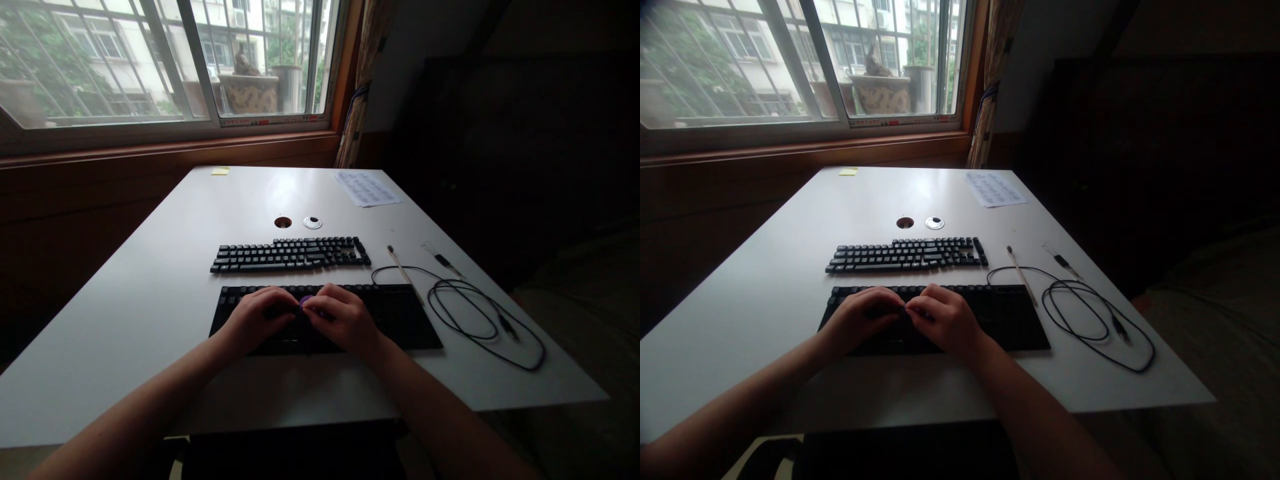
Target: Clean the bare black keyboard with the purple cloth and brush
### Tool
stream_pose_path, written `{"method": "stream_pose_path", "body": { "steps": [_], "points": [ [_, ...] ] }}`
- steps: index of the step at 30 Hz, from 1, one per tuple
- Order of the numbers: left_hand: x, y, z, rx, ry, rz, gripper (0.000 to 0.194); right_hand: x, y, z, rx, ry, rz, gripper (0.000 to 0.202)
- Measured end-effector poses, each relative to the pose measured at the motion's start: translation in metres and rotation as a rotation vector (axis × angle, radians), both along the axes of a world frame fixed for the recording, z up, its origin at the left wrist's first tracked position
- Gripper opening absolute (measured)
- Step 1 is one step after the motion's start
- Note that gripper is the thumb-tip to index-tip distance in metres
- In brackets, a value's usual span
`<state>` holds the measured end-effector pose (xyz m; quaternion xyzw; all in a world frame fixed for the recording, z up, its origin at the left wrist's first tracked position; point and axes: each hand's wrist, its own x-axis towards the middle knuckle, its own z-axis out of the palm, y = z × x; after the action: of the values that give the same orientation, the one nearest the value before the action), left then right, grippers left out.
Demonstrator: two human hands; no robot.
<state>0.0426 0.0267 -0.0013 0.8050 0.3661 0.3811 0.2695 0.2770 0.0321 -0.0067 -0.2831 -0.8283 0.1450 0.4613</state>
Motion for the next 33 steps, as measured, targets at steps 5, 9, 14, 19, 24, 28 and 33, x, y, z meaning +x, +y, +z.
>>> {"method": "stream_pose_path", "body": {
  "steps": [5,9,14,19,24,28,33],
  "points": [
    [0.0010,-0.0015,-0.0005,-0.032,-0.024,0.015,0.014,-0.0010,0.0003,-0.0015,-0.032,-0.001,0.008,0.010],
    [0.0009,-0.0029,0.0010,-0.091,-0.064,0.033,0.011,-0.0006,0.0003,0.0012,-0.054,0.009,0.022,0.011],
    [0.0004,-0.0034,0.0029,-0.206,-0.146,0.057,0.012,-0.0007,0.0008,0.0018,-0.068,-0.006,0.036,0.023],
    [0.0016,-0.0045,0.0033,-0.216,-0.157,0.067,0.011,-0.0033,0.0006,-0.0029,-0.051,0.039,0.032,0.020],
    [0.0041,-0.0058,0.0065,-0.178,-0.132,0.075,0.009,-0.0043,0.0007,-0.0063,-0.018,0.032,0.000,0.019],
    [0.0047,-0.0065,0.0077,-0.159,-0.122,0.093,0.007,-0.0050,0.0002,-0.0052,0.007,0.012,-0.010,0.019],
    [0.0053,-0.0078,0.0057,-0.140,-0.126,0.117,0.007,-0.0059,-0.0014,-0.0041,0.023,0.004,-0.022,0.017]
  ]
}}
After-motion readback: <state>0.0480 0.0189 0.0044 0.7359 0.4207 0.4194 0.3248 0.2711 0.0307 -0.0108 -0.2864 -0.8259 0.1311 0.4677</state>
